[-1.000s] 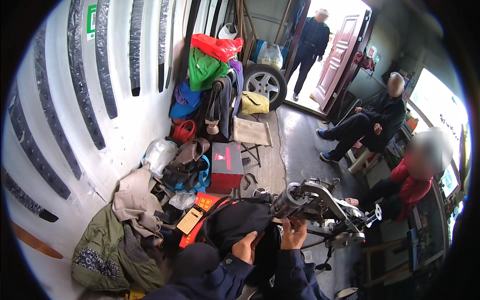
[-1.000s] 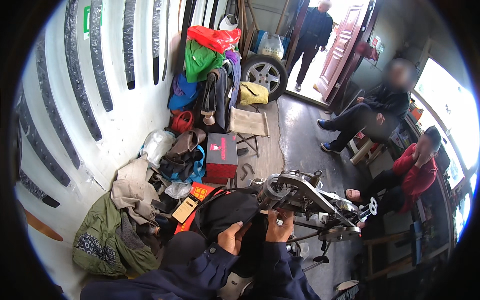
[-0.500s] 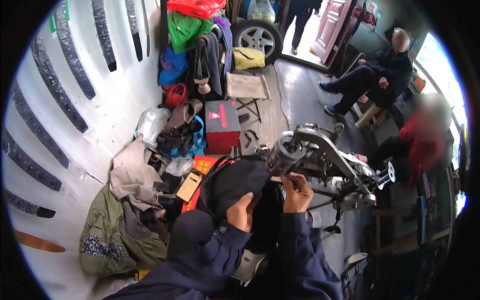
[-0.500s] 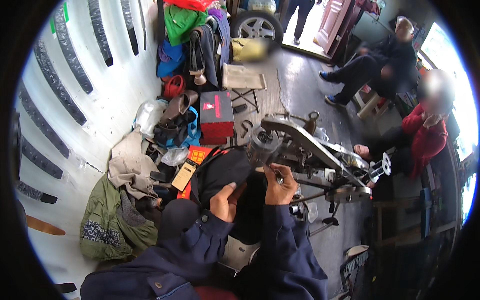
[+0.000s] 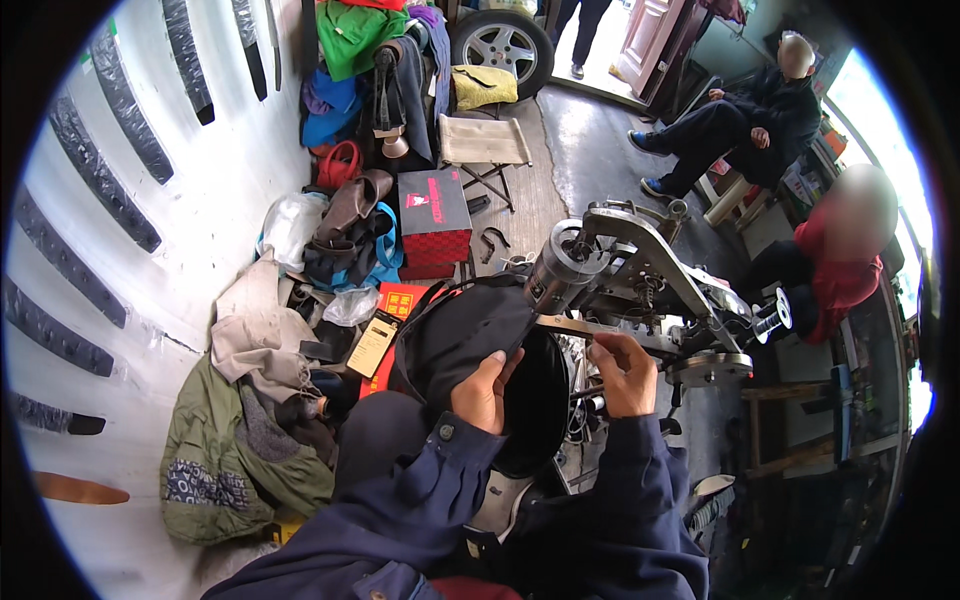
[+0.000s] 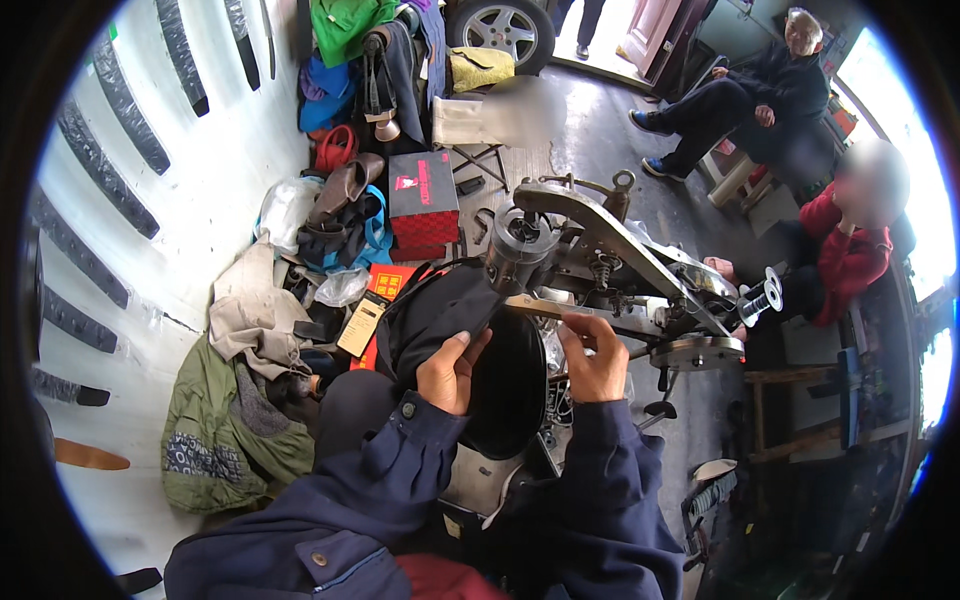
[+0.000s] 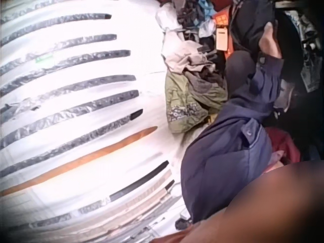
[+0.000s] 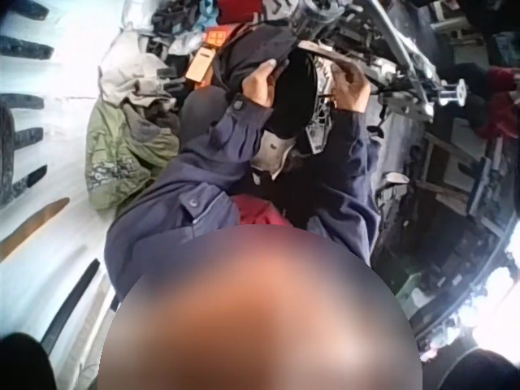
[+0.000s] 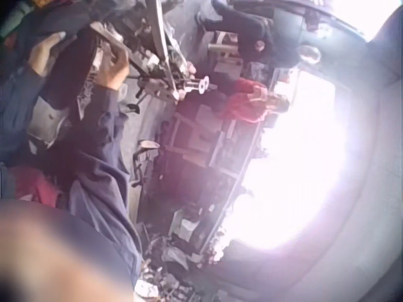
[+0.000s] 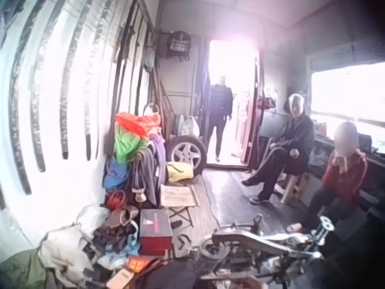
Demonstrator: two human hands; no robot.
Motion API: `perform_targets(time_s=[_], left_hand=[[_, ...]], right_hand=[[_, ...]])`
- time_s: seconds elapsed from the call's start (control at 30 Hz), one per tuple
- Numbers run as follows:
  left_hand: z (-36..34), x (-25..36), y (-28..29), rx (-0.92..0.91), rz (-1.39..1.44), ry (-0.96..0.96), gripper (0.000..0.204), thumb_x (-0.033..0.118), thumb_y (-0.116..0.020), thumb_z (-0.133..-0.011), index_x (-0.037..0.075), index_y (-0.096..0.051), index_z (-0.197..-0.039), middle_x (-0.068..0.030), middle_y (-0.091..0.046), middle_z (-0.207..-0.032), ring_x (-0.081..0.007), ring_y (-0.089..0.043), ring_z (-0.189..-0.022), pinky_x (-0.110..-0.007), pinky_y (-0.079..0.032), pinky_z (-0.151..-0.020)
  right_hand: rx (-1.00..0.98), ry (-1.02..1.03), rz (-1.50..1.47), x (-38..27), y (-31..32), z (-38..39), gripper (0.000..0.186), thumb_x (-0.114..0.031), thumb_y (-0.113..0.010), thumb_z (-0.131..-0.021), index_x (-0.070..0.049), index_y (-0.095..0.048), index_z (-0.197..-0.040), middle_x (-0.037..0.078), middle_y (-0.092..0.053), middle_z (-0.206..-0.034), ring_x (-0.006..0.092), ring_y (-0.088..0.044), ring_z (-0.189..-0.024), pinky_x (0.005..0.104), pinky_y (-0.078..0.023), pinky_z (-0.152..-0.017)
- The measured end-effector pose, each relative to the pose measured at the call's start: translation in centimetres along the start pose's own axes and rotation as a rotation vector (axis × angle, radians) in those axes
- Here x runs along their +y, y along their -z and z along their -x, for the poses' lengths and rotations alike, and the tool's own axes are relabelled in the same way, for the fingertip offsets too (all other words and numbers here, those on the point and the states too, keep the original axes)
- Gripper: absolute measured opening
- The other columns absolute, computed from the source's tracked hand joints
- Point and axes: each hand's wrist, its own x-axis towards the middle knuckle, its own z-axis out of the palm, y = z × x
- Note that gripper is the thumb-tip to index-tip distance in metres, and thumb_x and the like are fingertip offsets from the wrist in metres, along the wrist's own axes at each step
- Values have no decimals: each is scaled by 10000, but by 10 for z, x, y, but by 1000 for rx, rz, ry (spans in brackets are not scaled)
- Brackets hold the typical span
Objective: The person sews a black bag using a manual sewing machine, repeatedly positioning the fabric under the needle, operating the foot pedal, and trimming threads with scissors. The person adjusts the bag and continues stitching along its edges.
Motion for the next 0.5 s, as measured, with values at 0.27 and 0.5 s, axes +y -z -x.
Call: perform_targets(time_s=[0.27,0.5], left_hand=[[-1,-7,3,-61,33,31,257,29,-553,-949,-45,-644,-1178,-130,-684,-1159,-241,-650,-1075,-431,-541,-992],[0,-4,3,-63,32,33,221,34,-547,-959,-50,-660,-1129,-125,-687,-1141,-244,-657,-1051,-444,-538,-1008]], right_hand=[[-5,63,45,-11,-3,9,247,-84,-697,-878,9,-705,-1108,83,-735,-983,128,-677,-857,274,-538,-801],[188,176,96,-4,-60,-17,253,-96,-762,-843,58,-699,-1034,112,-714,-1022,169,-692,-776,288,-514,-670]])
